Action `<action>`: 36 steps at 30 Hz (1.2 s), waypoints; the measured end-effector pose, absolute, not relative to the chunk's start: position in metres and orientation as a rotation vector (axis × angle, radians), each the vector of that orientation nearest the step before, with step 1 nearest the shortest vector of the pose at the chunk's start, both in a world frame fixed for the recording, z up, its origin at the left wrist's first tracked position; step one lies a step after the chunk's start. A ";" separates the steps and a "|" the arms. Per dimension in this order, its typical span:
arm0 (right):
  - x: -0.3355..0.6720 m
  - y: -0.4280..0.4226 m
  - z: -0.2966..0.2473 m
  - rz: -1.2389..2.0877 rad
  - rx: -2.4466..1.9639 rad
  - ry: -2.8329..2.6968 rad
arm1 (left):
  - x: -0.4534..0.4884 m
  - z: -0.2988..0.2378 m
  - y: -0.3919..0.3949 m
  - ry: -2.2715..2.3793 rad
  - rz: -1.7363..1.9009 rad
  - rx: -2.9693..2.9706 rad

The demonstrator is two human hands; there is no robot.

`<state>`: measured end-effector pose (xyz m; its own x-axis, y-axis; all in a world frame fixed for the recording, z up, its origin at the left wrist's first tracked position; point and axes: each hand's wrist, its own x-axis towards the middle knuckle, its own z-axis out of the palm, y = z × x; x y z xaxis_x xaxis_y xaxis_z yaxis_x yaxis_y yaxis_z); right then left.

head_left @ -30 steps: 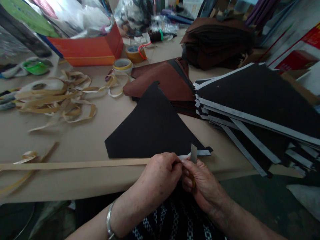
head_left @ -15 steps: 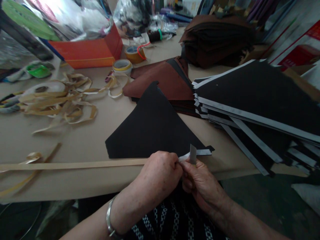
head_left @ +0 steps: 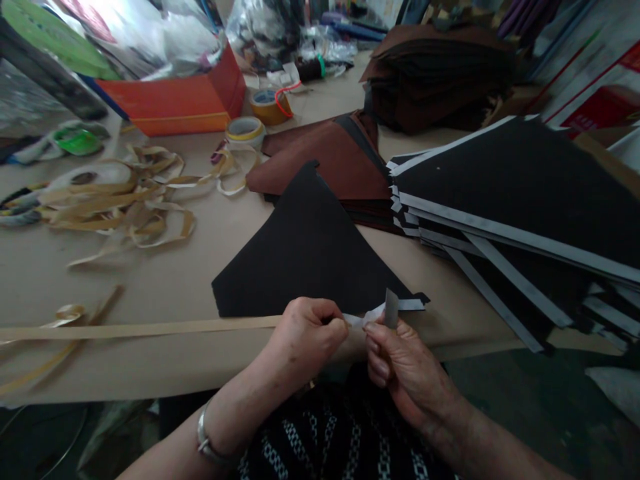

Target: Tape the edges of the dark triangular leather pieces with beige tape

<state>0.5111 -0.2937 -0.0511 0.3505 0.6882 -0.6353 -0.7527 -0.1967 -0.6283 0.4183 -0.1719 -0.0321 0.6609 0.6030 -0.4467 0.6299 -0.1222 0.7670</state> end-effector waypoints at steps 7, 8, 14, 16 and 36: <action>0.511 -0.296 -0.058 1.285 -1.147 0.103 | 0.388 -0.017 -0.153 0.933 0.382 1.815; 0.511 -0.296 -0.058 1.284 -1.147 0.103 | 0.380 -0.016 -0.151 0.933 0.424 1.763; 0.509 -0.295 -0.058 1.272 -1.183 0.093 | 0.337 -0.017 -0.135 1.066 0.368 1.272; 0.509 -0.296 -0.060 1.293 -1.195 0.087 | 0.328 -0.019 -0.128 1.121 0.351 1.226; 0.574 -0.324 -0.019 1.241 -1.800 -0.707 | 0.329 -0.016 -0.092 1.178 0.124 1.554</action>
<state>0.5735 -0.3237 -0.0186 0.3568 0.8047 -0.4746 -0.0019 -0.5074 -0.8617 0.3290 -0.0922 -0.0163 0.4950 0.7175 -0.4900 0.6000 0.1257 0.7901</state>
